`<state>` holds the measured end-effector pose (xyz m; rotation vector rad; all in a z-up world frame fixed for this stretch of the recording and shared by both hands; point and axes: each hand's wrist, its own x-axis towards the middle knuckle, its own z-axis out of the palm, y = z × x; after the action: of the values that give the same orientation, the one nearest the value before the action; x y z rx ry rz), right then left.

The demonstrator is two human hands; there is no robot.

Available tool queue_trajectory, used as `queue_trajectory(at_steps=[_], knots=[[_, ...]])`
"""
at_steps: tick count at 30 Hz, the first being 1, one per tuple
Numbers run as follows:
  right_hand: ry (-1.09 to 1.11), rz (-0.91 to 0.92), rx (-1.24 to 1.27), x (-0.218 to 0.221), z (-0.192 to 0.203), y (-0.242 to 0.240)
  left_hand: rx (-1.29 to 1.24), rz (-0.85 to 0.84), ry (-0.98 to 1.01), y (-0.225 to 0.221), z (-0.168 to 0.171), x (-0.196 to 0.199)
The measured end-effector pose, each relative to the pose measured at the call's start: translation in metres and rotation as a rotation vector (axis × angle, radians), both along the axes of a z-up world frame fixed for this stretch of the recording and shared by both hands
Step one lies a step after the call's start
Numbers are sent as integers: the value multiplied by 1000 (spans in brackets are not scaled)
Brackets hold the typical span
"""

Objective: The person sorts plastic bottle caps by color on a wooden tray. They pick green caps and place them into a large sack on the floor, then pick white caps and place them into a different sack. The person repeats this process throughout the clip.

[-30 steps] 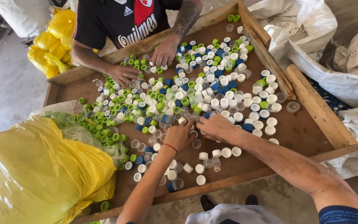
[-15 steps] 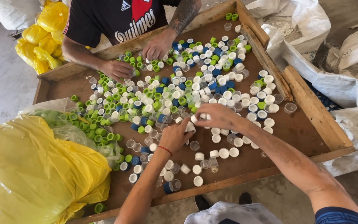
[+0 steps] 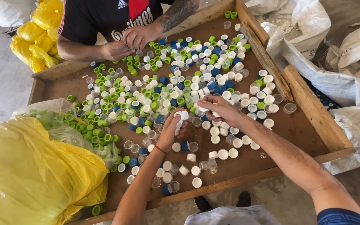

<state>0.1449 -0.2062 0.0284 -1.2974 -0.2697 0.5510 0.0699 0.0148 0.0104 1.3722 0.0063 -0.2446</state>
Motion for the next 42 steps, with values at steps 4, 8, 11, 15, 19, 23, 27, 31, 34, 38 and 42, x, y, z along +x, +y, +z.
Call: queue_trajectory(at_steps=[4,8,11,15,19,23,27,31,34,38,42], knots=[[-655,74,-620,3,13,-8,-27,-14,-30,0,-15,2],[-485,24,-424,6,3,-4,-92,-20,-33,-1,-23,6],[-9,1,37,5,3,-4,-251,27,85,0,-30,9],[321,-8,373,15,6,-6,-403,25,204,2,-43,16],[319,-7,397,11,7,-5,-503,27,239,3,-52,16],[312,8,364,5,-4,3,-568,41,243,3,-68,18],[24,-14,130,-15,-14,14,-545,15,202,-4,-59,14],[-216,80,-72,-35,-8,21,-352,-43,140,-12,-66,11],[-323,59,-181,-43,2,26,-299,-96,162,-7,-88,13],[-498,-48,-174,-47,-3,26,-280,-98,184,-5,-77,15],[-989,-224,-171,-49,-21,31,-300,-19,176,2,-88,17]])
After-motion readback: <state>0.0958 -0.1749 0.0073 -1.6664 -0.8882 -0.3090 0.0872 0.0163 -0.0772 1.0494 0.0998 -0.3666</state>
